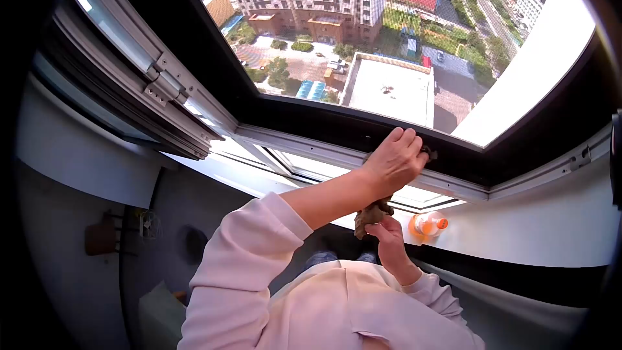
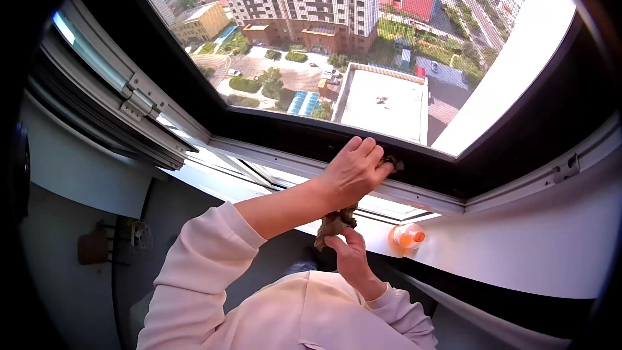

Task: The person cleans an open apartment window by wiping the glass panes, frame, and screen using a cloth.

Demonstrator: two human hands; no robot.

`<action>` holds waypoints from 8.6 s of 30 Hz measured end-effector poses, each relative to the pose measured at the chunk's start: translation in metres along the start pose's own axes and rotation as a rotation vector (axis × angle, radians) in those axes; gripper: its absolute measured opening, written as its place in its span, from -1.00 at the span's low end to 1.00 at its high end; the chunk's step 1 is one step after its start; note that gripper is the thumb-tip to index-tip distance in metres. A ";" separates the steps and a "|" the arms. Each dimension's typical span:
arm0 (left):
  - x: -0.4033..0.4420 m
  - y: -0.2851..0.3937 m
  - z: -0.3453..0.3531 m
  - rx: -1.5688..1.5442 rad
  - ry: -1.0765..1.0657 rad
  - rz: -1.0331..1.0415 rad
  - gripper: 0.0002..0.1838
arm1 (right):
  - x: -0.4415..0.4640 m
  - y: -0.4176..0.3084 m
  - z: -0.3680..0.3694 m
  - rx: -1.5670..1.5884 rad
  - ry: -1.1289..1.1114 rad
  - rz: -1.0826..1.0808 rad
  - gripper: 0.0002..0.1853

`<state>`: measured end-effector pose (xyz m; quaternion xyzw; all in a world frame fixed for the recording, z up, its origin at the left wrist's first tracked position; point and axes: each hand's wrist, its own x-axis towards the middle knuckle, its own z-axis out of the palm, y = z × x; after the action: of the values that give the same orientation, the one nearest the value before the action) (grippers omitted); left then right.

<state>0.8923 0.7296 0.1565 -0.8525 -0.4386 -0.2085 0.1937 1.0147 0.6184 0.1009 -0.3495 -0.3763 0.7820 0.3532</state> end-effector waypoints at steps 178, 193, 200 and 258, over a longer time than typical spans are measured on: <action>0.112 0.116 0.023 -0.264 -0.345 -0.020 -0.77 | -0.045 0.027 -0.127 -0.164 0.520 0.014 -0.56; -0.012 -0.017 -0.070 0.159 -0.617 -0.386 -0.73 | -0.050 0.050 -0.148 -0.125 0.601 -0.015 -0.60; 0.041 0.048 -0.043 -0.184 -0.066 -0.224 -0.74 | -0.059 0.043 -0.140 -0.141 0.587 0.001 -0.63; 0.091 0.108 0.001 -0.410 -0.399 -0.144 -0.73 | -0.056 0.044 -0.144 -0.135 0.637 0.023 -0.65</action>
<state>1.0299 0.7323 0.1879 -0.8647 -0.4761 -0.1341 -0.0878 1.1468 0.6014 0.0117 -0.6034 -0.2942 0.6105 0.4203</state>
